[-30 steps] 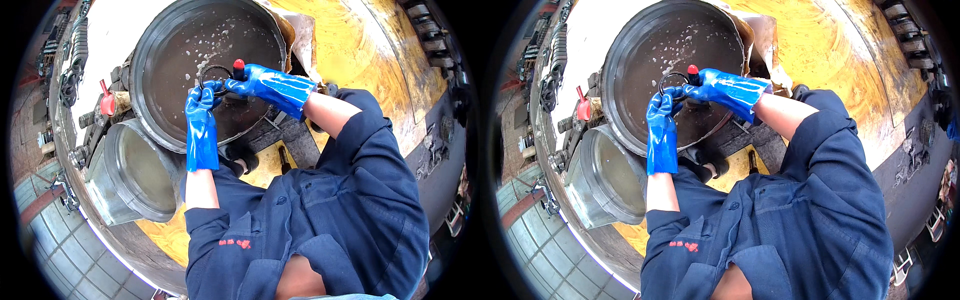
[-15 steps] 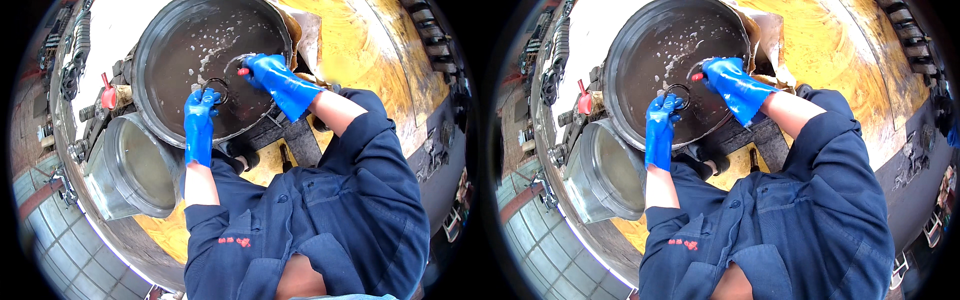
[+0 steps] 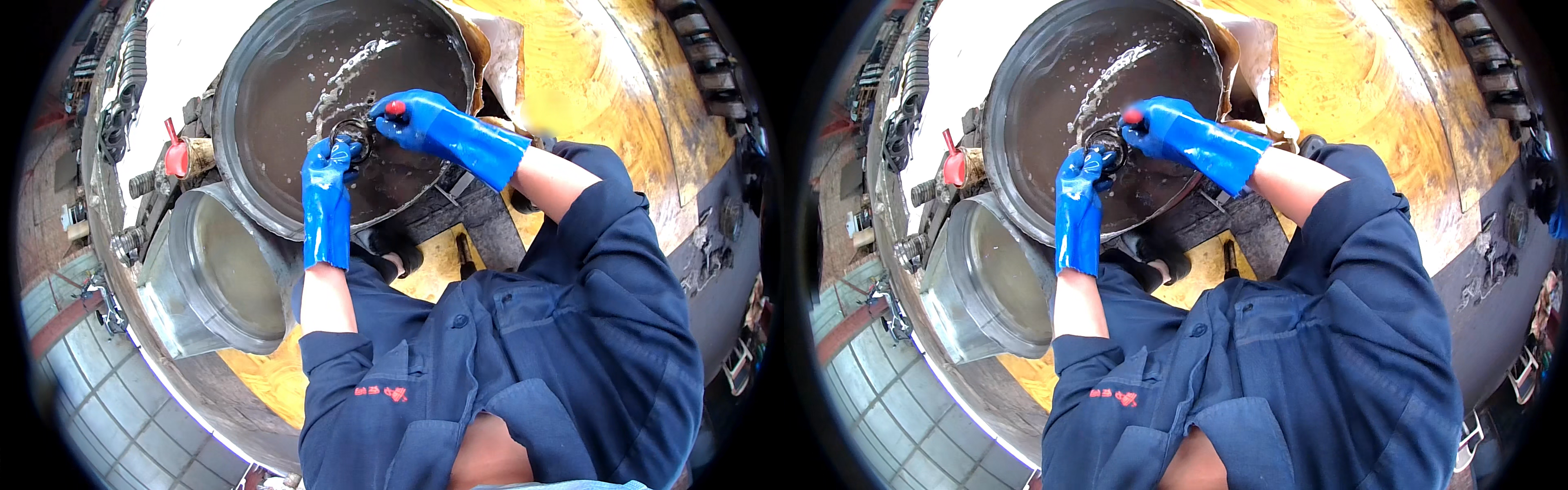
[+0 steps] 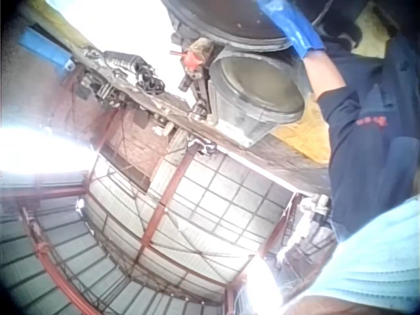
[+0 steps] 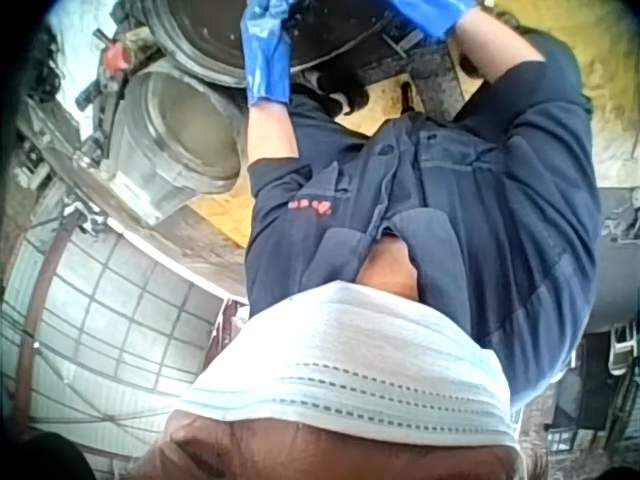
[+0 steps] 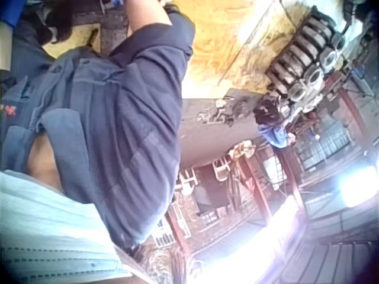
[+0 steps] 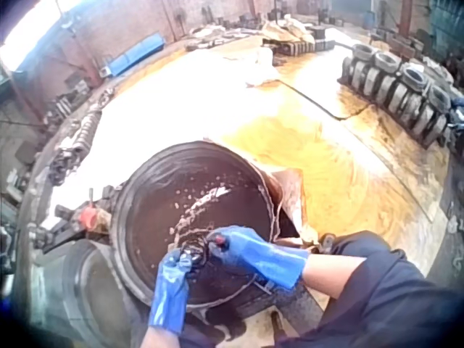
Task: The person uses a red-handled brush to scrub a small metal ring held in their left hand. They repeatedly dip the ring into a large metal basin filled with a dark liquid and scrub it thoroughly.
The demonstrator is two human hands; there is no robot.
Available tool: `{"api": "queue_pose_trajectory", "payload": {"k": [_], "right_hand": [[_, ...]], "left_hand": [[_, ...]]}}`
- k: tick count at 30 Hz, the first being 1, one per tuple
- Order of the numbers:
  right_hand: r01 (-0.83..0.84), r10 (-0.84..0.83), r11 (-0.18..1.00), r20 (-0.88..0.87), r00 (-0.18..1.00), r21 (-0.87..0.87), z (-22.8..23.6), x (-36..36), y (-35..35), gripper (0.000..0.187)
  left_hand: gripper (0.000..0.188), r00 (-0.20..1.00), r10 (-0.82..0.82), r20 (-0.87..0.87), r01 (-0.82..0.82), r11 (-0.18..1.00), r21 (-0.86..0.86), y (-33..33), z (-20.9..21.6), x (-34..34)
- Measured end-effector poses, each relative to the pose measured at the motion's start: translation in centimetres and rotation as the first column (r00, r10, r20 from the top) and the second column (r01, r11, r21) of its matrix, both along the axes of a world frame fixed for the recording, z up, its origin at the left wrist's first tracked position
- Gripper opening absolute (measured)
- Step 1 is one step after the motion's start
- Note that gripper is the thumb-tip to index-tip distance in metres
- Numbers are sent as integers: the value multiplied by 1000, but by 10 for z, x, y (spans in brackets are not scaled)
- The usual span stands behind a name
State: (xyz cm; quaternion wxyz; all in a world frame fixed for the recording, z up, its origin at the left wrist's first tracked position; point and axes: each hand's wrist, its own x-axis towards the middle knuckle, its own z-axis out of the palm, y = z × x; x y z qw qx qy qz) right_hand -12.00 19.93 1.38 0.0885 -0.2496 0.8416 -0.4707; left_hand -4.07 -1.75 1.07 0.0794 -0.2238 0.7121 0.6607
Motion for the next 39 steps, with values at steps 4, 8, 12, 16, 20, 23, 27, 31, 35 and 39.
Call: {"api": "queue_pose_trajectory", "payload": {"k": [4,8,12,16,20,23,27,31,35,39], "right_hand": [[-25,34,998,197,980,-49,25,-1,-1,25],[26,-13,986,78,997,-164,17,-1,-5,25],[147,-120,987,301,946,-70,-2,-6,-6,25],[241,-206,970,643,738,34,21,-13,-1,37],[278,-137,957,707,694,-88,-3,3,-1,33],[198,-19,967,730,683,-161,-10,1,8,33],[213,-221,973,622,751,89,21,-12,10,35],[142,-274,922,348,896,361,6,-8,-1,34],[-60,61,998,312,948,-11,2,8,-12,22],[-105,111,988,-55,992,114,2,20,-15,22]], "left_hand": [[30,999,34,23,-33,999,-43,-3,2,6],[29,998,-6,-65,5,1000,-26,2,8,3],[31,999,20,-45,-26,992,-124,21,21,0],[32,993,63,-102,-78,985,-151,24,18,4],[32,979,129,-160,-151,980,-129,22,8,0],[31,968,159,-193,-174,982,-68,25,2,3],[29,985,142,-94,-156,972,-173,14,3,1],[30,990,124,-65,-134,976,-174,9,1,1],[28,993,109,-51,-115,983,-144,9,0,-1],[27,995,83,-63,-93,981,-170,15,6,1]]}}
